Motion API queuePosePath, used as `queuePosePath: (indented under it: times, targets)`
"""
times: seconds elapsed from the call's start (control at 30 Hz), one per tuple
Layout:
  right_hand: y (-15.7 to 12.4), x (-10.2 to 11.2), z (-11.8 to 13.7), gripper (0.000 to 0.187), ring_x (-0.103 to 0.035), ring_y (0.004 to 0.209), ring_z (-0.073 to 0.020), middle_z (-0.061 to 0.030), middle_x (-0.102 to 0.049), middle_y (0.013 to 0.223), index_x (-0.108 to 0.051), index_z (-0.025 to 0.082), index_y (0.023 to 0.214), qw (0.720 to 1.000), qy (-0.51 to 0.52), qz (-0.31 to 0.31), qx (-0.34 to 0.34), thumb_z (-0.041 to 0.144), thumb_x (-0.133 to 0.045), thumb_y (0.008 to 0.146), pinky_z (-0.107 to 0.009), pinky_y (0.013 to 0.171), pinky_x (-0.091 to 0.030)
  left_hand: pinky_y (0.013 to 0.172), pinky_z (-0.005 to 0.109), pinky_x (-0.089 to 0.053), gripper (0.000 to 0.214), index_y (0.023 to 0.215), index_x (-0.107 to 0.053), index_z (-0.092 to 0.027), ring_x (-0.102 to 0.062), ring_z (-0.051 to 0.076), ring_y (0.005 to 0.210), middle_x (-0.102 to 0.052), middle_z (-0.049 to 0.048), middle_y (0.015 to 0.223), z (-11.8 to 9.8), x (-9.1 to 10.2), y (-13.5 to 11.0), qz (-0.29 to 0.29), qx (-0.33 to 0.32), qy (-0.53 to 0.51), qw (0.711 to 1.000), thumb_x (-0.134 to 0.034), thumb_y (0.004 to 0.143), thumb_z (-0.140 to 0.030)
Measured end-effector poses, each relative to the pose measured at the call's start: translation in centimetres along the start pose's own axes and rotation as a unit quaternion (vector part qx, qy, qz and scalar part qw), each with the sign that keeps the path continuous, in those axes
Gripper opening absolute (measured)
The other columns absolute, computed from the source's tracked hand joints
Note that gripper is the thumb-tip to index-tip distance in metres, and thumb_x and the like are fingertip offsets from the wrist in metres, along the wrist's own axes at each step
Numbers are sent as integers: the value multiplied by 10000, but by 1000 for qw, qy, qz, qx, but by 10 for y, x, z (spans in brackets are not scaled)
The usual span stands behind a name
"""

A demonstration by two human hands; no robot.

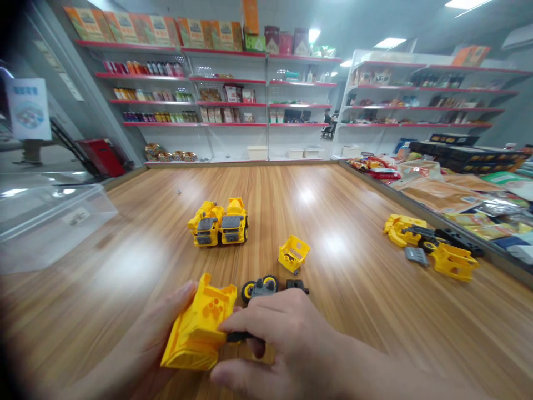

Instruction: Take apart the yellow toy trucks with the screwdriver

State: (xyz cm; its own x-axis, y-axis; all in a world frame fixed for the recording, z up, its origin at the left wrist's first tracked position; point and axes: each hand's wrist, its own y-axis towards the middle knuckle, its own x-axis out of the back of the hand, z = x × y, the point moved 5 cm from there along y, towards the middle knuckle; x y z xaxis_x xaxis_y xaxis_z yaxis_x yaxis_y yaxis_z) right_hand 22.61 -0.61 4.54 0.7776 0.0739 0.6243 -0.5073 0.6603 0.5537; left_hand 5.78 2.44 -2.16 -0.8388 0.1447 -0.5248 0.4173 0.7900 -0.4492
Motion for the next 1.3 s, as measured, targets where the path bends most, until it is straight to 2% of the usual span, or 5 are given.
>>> queuePosePath:
  times: [0.3, 0.47, 0.73, 1.07, 1.3]
  targets:
    - [-3, -12, -41, 448, -374, 433, -62, 47, -461, 526, -551, 169, 658, 904, 291, -3, -312, 528, -549, 926, -180, 390, -302, 778, 362, -562, 419, 1110, -607, -309, -691, 231, 912, -698, 44, 1161, -8, 3, 2, 97, -161, 75, 979, -805, 745, -365]
    - [-8, -17, -52, 491, -348, 437, -70, 53, -409, 527, -534, 174, 662, 884, 296, -25, -361, 583, -504, 932, -187, 377, -269, 787, 295, -556, 280, 1088, -703, -231, -688, 204, 889, -731, 72, 1014, 2, -2, -1, 147, -90, 168, 971, -743, 818, -296]
    - [-7, -3, -37, 216, -555, 687, -136, -17, -620, 764, -632, 173, 883, 975, 53, -36, -214, 290, -477, 979, -270, 645, -424, 467, 257, -543, 284, 816, -700, -128, -625, 155, 527, -696, 74, 702, -3, 7, 7, 32, -41, 106, 993, -642, 878, -400]
    - [-6, -12, -33, 246, -581, 653, -133, -20, -657, 726, -655, 172, 795, 981, 12, 0, -192, 253, -495, 964, -270, 630, -423, 442, 292, -555, 613, 1483, -292, -326, -578, 135, 512, -682, 34, 826, 8, 6, 10, 63, -68, 76, 993, -573, 938, -320]
    - [-8, -14, -37, 274, -563, 620, -125, -13, -637, 694, -641, 166, 770, 980, 2, -2, -201, 263, -482, 971, -262, 603, -410, 538, 349, -598, 359, 1294, -603, -218, -614, 184, 666, -664, 94, 907, 6, -1, 6, 101, -48, 52, 992, -498, 971, -334]
